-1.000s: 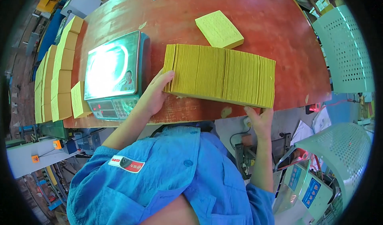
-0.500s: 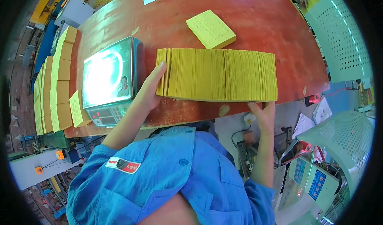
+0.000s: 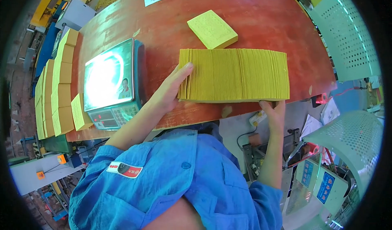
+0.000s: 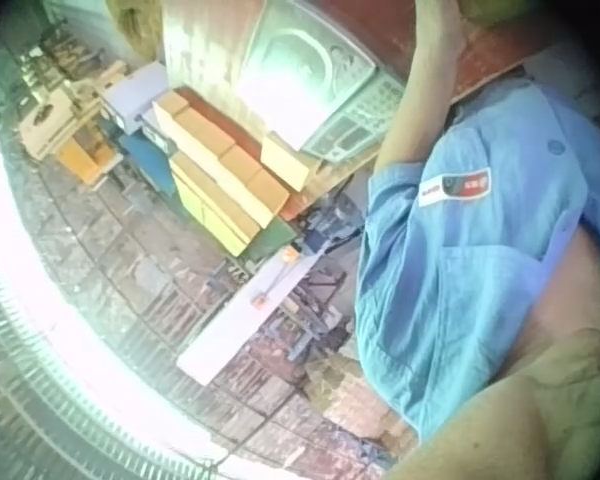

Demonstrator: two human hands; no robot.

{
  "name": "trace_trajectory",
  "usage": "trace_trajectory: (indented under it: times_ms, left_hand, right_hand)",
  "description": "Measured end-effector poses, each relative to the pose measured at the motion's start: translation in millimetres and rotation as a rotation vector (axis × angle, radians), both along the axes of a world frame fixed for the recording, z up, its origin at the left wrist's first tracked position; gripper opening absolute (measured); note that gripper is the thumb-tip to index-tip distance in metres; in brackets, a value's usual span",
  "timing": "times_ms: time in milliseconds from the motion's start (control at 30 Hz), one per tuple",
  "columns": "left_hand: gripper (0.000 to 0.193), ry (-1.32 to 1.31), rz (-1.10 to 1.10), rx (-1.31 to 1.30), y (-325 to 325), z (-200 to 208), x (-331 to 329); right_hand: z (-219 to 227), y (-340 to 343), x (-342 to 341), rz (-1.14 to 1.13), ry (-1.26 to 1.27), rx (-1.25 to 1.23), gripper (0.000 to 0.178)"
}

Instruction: The recorder is weighing stacks of yellow paper blocks on an electronic scale and organizing them.

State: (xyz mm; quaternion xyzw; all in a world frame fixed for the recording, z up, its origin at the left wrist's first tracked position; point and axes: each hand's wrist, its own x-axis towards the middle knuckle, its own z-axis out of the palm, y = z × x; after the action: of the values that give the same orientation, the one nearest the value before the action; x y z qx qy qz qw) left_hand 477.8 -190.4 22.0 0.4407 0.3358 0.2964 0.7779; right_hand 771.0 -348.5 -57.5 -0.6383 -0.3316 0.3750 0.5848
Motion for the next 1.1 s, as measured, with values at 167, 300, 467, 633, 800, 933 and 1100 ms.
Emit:
trace_trajectory:
  times_ms: [167,300,467,633,800,933,1100]
  left_hand:
    - [0.059,-0.358,0.077,-0.356,8.1,-15.5,-25.0]
    - [0.055,-0.066,0.121,-0.108,-15.6,-56.5,-19.6]
    - [0.05,0.139,0.092,0.447,-18.5,-36.9,-4.2]
    - [0.052,0.316,-0.003,0.812,-4.8,-15.1,-31.3]
    - [0.059,0.055,0.261,-0.036,-9.8,-27.4,-25.6]
    - [0.057,-0.11,0.232,-0.081,-4.2,-22.6,-24.5]
    - [0.057,-0.097,0.211,0.035,-7.7,-30.5,-12.6]
  right_hand:
    - [-6.0,-2.3,5.4,0.026,-0.008,0.06,0.06]
    - [-6.6,-1.6,3.6,0.058,0.005,0.021,0.057]
    - [-2.4,5.7,-2.8,0.042,-0.016,0.066,0.053]
    - [17.1,-5.7,-5.1,0.031,0.059,-0.044,0.055]
    - [7.2,4.8,-9.7,0.092,0.047,0.081,0.058]
    - [1.8,9.8,-5.6,0.136,-0.02,0.077,0.048]
    - [3.4,4.9,-2.7,0.188,0.03,-0.015,0.048]
